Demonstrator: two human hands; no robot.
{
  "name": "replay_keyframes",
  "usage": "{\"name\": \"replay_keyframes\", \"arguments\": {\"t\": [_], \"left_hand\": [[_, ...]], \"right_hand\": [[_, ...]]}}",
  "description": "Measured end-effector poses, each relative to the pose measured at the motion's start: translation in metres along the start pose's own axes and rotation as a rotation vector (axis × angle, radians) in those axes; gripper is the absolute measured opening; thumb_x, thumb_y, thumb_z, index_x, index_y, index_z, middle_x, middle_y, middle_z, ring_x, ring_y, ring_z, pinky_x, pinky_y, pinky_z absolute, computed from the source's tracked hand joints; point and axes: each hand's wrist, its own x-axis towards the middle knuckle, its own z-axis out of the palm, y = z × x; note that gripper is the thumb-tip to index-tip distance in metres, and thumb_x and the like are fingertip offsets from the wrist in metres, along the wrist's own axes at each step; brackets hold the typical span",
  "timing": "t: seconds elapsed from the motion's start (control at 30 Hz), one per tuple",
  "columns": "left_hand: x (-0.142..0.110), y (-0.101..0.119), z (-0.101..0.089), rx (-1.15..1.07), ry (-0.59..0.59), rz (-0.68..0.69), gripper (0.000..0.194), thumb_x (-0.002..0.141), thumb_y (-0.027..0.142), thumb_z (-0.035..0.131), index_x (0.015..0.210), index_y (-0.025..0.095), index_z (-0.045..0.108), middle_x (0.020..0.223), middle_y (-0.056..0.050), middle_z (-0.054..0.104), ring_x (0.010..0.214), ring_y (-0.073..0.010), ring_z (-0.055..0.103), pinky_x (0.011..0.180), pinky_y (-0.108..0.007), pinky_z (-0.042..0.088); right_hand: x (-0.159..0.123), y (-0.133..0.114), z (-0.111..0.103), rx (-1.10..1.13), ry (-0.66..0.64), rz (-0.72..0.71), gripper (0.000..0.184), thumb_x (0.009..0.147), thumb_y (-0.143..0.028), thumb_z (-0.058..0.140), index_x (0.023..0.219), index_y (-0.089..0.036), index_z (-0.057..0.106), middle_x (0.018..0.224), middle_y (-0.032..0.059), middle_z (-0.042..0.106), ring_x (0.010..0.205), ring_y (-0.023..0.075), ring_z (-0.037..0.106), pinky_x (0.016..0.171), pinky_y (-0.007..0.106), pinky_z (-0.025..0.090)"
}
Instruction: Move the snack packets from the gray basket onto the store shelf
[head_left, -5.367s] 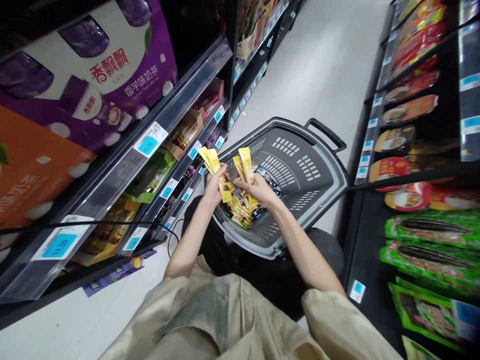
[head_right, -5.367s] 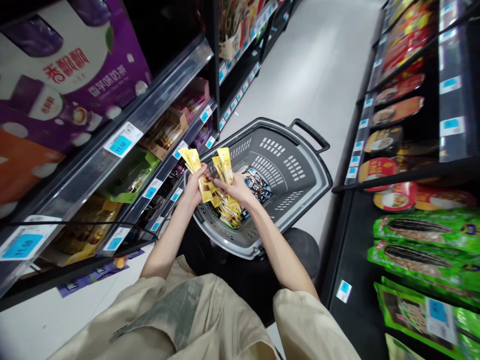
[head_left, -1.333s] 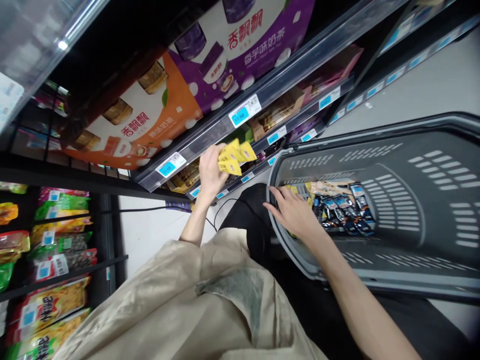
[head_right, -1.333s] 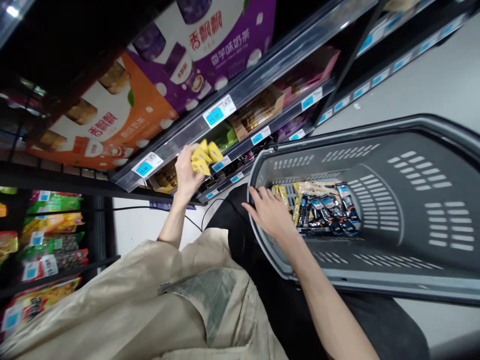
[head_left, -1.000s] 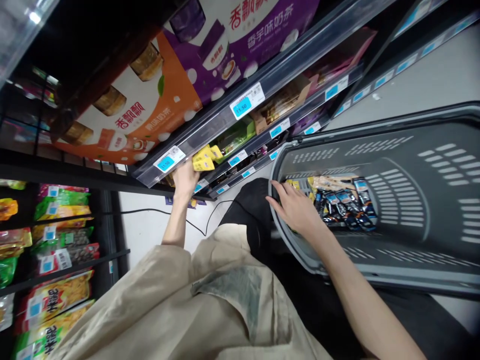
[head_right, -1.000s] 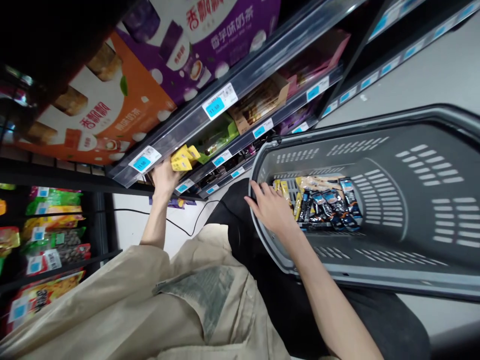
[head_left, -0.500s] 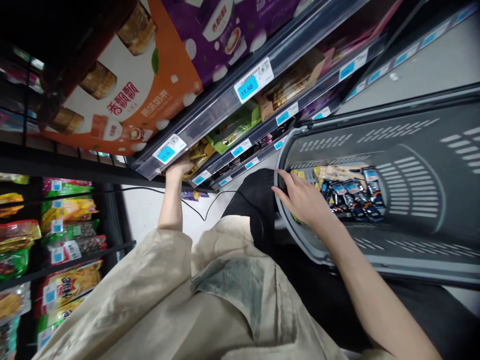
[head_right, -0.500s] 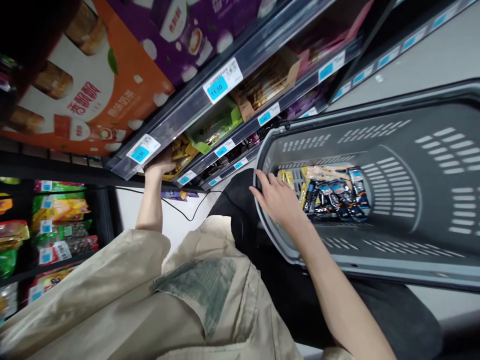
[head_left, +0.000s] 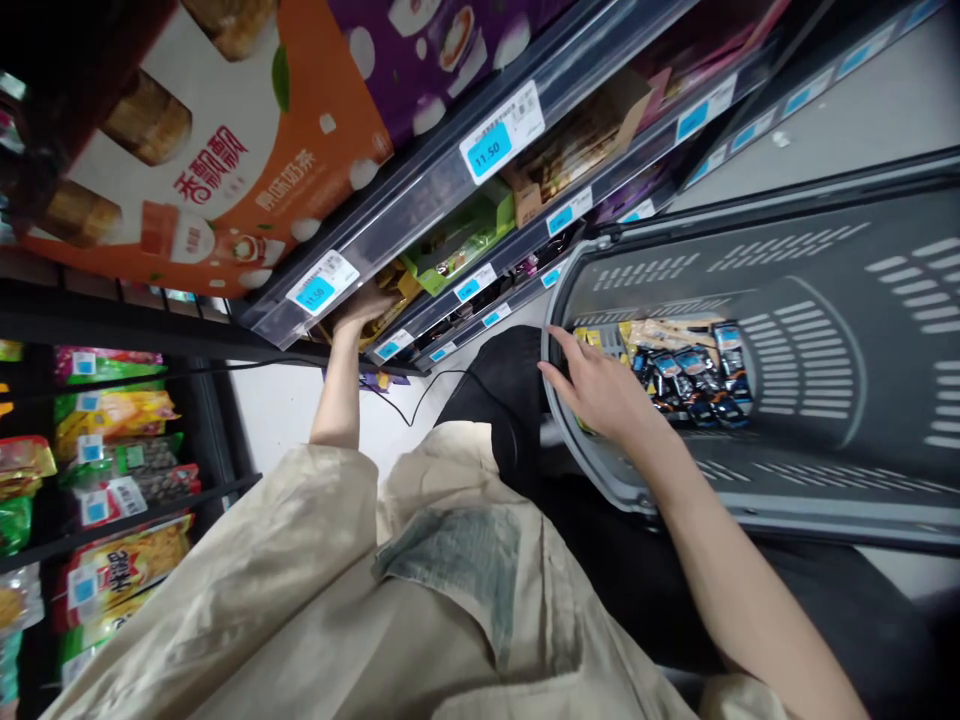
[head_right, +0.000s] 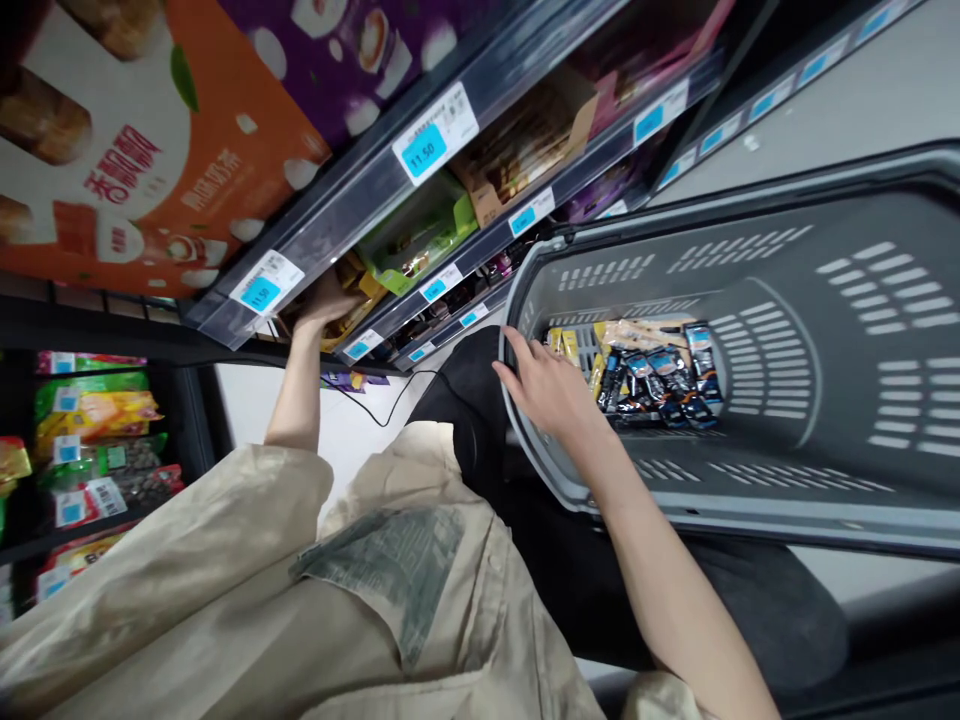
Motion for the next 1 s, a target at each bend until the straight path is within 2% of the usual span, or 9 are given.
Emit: {"name": "replay_keyframes", "arguments": {"t": [0.13, 0.23, 0.37, 0.5, 0.6, 0.73, 0.83, 0.9, 1.0], "left_hand": [[-0.002, 0.001, 0.015, -0.053, 0.071, -0.006, 0.075, 0.081, 0.037, 0.071, 0.148, 0.009, 0.051, 0.141, -0.017, 0.064, 0.144, -0.0349, 0.049, 0.122, -0.041, 0.039], [-0.014, -0.001, 0.014, -0.054, 0.025, 0.025, 0.077, 0.085, 0.040, 0.067, 0.153, 0.010, 0.047, 0.142, -0.017, 0.064, 0.145, -0.0329, 0.048, 0.121, -0.039, 0.039], [-0.047, 0.001, 0.011, 0.030, 0.072, 0.058, 0.061, 0.100, 0.047, 0.046, 0.153, 0.016, 0.050, 0.154, -0.016, 0.054, 0.147, -0.0325, 0.045, 0.123, -0.042, 0.035], [-0.068, 0.007, 0.022, 0.099, 0.106, 0.031, 0.053, 0.106, 0.040, 0.032, 0.146, 0.019, 0.060, 0.153, -0.017, 0.054, 0.149, -0.0369, 0.040, 0.121, -0.052, 0.034], [-0.061, 0.006, 0.030, 0.137, 0.150, 0.002, 0.053, 0.101, 0.023, 0.037, 0.148, 0.017, 0.059, 0.155, -0.018, 0.051, 0.153, -0.0392, 0.032, 0.122, -0.057, 0.031], [-0.045, -0.001, 0.028, 0.067, 0.101, 0.073, 0.068, 0.089, 0.007, 0.039, 0.154, 0.021, 0.054, 0.152, -0.011, 0.056, 0.151, -0.0292, 0.037, 0.128, -0.047, 0.026], [-0.044, -0.005, 0.023, -0.015, 0.033, 0.109, 0.069, 0.092, 0.012, 0.040, 0.159, 0.023, 0.046, 0.156, -0.007, 0.053, 0.148, -0.0269, 0.042, 0.127, -0.041, 0.031], [-0.046, -0.005, 0.023, -0.056, 0.015, 0.073, 0.063, 0.098, 0.022, 0.041, 0.160, 0.020, 0.044, 0.160, -0.009, 0.049, 0.147, -0.0306, 0.044, 0.125, -0.044, 0.034], [-0.043, -0.004, 0.030, -0.073, 0.073, 0.032, 0.054, 0.105, 0.036, 0.036, 0.152, 0.013, 0.052, 0.165, -0.012, 0.041, 0.146, -0.0358, 0.043, 0.124, -0.050, 0.034]], "right_hand": [[0.002, 0.000, 0.000, 0.005, -0.001, -0.003, 0.061, 0.109, -0.050, 0.030, 0.156, -0.012, 0.039, 0.118, 0.0184, 0.071, 0.099, 0.0316, 0.070, 0.079, 0.035, 0.049], [0.001, 0.001, 0.002, 0.020, 0.027, -0.020, 0.062, 0.108, -0.050, 0.031, 0.156, -0.011, 0.040, 0.115, 0.0187, 0.071, 0.099, 0.0312, 0.069, 0.081, 0.036, 0.050], [-0.002, 0.001, 0.005, 0.018, 0.047, -0.039, 0.062, 0.108, -0.047, 0.033, 0.158, -0.010, 0.037, 0.121, 0.0202, 0.070, 0.101, 0.0310, 0.069, 0.085, 0.038, 0.051], [-0.005, -0.001, 0.005, -0.017, 0.028, -0.030, 0.064, 0.108, -0.045, 0.034, 0.161, -0.010, 0.032, 0.124, 0.0217, 0.068, 0.101, 0.0318, 0.068, 0.087, 0.041, 0.051], [-0.005, -0.002, 0.004, -0.027, 0.005, -0.039, 0.064, 0.109, -0.045, 0.032, 0.162, -0.009, 0.032, 0.126, 0.0230, 0.067, 0.102, 0.0318, 0.068, 0.087, 0.040, 0.051], [-0.005, -0.002, 0.000, -0.015, -0.010, -0.025, 0.065, 0.109, -0.047, 0.029, 0.161, -0.008, 0.033, 0.126, 0.0227, 0.067, 0.103, 0.0321, 0.068, 0.087, 0.039, 0.051], [-0.005, -0.003, -0.005, -0.004, -0.033, 0.002, 0.066, 0.109, -0.048, 0.028, 0.162, -0.010, 0.033, 0.125, 0.0218, 0.069, 0.103, 0.0323, 0.069, 0.087, 0.039, 0.051], [-0.005, -0.004, -0.008, 0.005, -0.055, 0.013, 0.066, 0.110, -0.050, 0.027, 0.164, -0.012, 0.030, 0.128, 0.0207, 0.068, 0.105, 0.0317, 0.069, 0.088, 0.038, 0.052], [-0.004, -0.004, -0.008, 0.033, -0.079, 0.028, 0.066, 0.110, -0.051, 0.027, 0.166, -0.015, 0.027, 0.130, 0.0186, 0.068, 0.110, 0.0310, 0.069, 0.091, 0.037, 0.052]]}}
